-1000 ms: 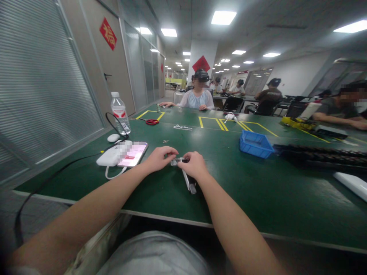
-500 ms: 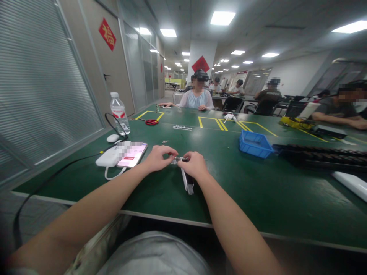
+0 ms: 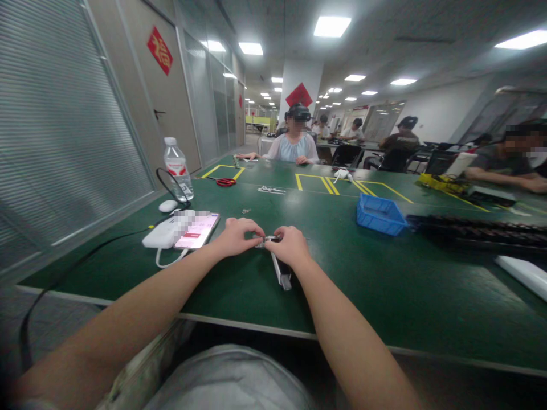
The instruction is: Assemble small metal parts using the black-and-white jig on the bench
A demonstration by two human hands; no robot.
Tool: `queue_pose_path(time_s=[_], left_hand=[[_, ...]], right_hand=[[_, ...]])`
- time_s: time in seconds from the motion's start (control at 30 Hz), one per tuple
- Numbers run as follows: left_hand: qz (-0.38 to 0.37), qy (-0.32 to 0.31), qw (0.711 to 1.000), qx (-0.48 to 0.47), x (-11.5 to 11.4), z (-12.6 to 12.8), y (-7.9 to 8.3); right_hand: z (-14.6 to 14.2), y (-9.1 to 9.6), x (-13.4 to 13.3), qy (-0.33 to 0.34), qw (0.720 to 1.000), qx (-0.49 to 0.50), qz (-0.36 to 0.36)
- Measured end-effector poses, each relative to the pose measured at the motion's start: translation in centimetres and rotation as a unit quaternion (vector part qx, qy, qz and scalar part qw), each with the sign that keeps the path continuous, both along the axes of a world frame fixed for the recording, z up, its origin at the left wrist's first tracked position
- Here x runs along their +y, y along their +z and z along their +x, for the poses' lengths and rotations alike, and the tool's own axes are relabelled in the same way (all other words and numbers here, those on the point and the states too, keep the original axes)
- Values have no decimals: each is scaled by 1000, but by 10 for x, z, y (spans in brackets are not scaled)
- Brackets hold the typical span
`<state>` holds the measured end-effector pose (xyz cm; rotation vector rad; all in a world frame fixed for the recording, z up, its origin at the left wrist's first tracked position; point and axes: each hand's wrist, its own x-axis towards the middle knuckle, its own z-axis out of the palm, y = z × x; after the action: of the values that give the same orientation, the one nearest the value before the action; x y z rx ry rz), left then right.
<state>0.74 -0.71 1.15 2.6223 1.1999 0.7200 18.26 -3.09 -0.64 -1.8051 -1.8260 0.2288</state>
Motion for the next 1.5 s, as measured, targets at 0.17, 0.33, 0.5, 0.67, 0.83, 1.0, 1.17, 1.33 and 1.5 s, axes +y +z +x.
queue_pose_path(time_s=[0.17,0.33,0.5,0.67,0.83,1.0,1.17,1.33,1.5], left_hand=[[6,-9,1000,9,2,-1,-3],[17,-12,1000,1,2,-1,-4],[22,-9,1000,5,0,-1,-2],[27,-12,1000,9,0,0,-2],[13,-9,1000,-4,1,0,-4],[21,-14,1000,-7,1,0,-5],[27,-15,1000,-7,-2,1,-3],[33,-14,999,-17,-3,1,-3],[27,-12,1000,-6,-2,1,-4]], right_hand=[[0,1,0,-2,1000,-3,-6],[0,0,-1,-4,1000,1,1],[1,0,-1,0,1000,-2,5],[0,1,0,2,1000,-4,1],[0,2,-1,-2,1000,-9,1],[0,2,-1,-4,1000,-10,3],[0,1,0,-4,1000,-6,0],[0,2,-1,-7,1000,-3,-1],[0,3,-1,-8,1000,-2,-6]])
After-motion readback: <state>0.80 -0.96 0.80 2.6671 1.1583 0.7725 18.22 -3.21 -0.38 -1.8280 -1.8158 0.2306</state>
